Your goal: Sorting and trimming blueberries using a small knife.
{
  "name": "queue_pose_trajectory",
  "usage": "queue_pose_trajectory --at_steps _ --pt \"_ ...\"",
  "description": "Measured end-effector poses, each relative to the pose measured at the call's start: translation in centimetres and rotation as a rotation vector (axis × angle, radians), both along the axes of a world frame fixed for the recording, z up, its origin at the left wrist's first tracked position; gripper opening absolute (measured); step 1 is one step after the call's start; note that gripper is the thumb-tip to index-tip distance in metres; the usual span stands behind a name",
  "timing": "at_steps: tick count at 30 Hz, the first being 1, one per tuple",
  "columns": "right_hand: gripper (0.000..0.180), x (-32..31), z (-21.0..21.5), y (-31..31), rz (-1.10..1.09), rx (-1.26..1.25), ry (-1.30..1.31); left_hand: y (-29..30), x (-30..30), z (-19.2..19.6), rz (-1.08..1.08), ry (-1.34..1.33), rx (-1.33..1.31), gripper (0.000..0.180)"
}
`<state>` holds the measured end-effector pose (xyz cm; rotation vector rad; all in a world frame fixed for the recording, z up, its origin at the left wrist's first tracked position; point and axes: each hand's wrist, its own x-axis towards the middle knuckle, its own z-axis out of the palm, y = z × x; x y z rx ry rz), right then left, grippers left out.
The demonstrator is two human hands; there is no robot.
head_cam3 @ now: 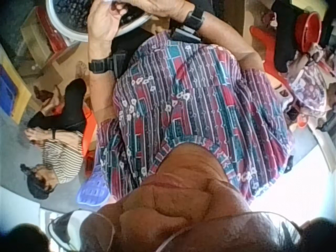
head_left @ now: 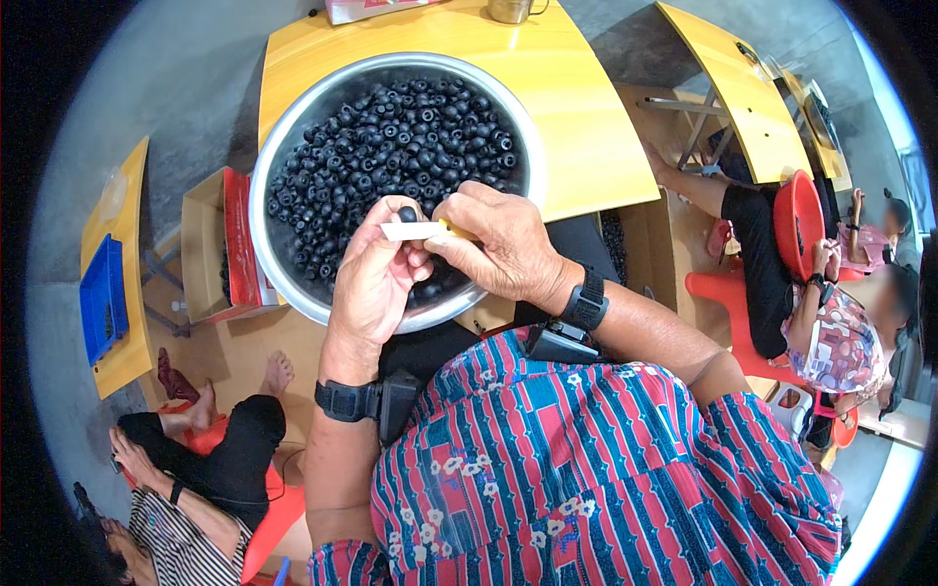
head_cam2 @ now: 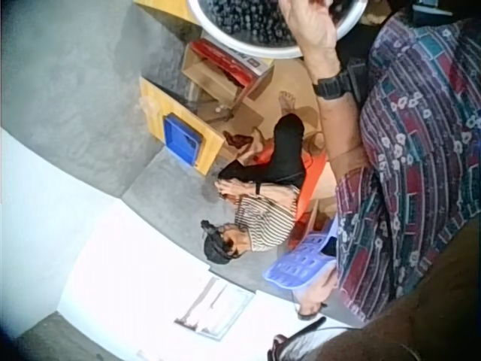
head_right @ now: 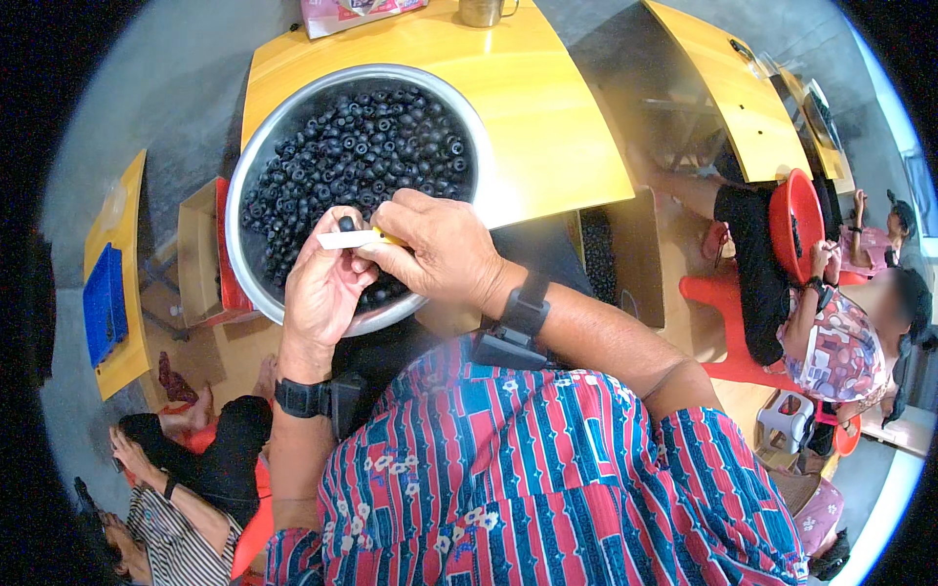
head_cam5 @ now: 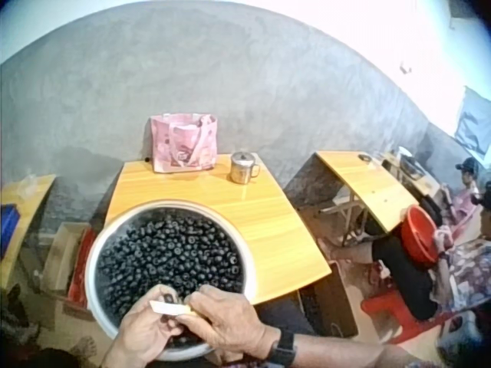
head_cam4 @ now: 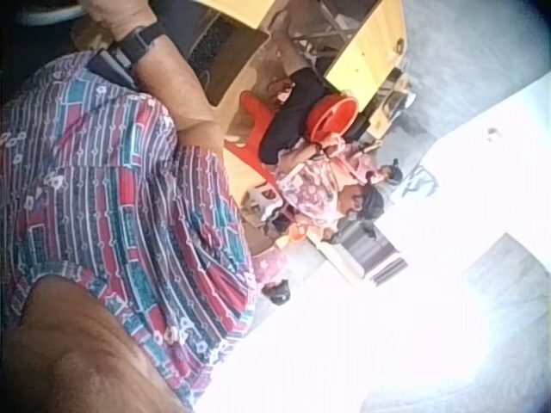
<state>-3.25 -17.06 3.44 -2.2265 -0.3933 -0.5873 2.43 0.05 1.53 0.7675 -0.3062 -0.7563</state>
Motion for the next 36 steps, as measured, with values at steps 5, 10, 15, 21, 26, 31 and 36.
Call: queue_pose_trajectory --at_steps 5,10,15,21,26,31,36 --pt "0.023 0.05 -0.17 0.19 -0.003 -0.036 -0.019 0.04 0.02 -0.14 0.025 -0.011 -0.001 0.027" --pt "0.024 0.0 -0.2 0.16 -0.023 -0.042 -0.018 -0.06 -0.14 0.22 0.018 -0.024 0.007 0.028" --pt "0.025 0.08 -0.2 0.18 -0.032 -0.043 -0.018 0.08 -0.16 0.39 -0.003 -0.015 -0.005 0.023" --pt "0.024 0.09 -0.15 0.2 -0.037 -0.041 -0.02 0.06 -0.16 0.27 0.002 -0.029 0.006 0.026" --pt "0.024 0.18 -0.33 0.12 -0.028 -0.036 -0.028 -0.02 -0.19 0.15 0.017 -0.033 0.013 0.026" --pt "0.025 0.22 -0.32 0.12 -0.016 -0.025 -0.014 -0.1 -0.26 0.11 0.04 -0.069 0.031 0.022" --pt "0.026 0.27 -0.32 0.07 -0.001 -0.013 0.024 -0.1 -0.17 0.02 0.052 -0.1 0.028 0.022"
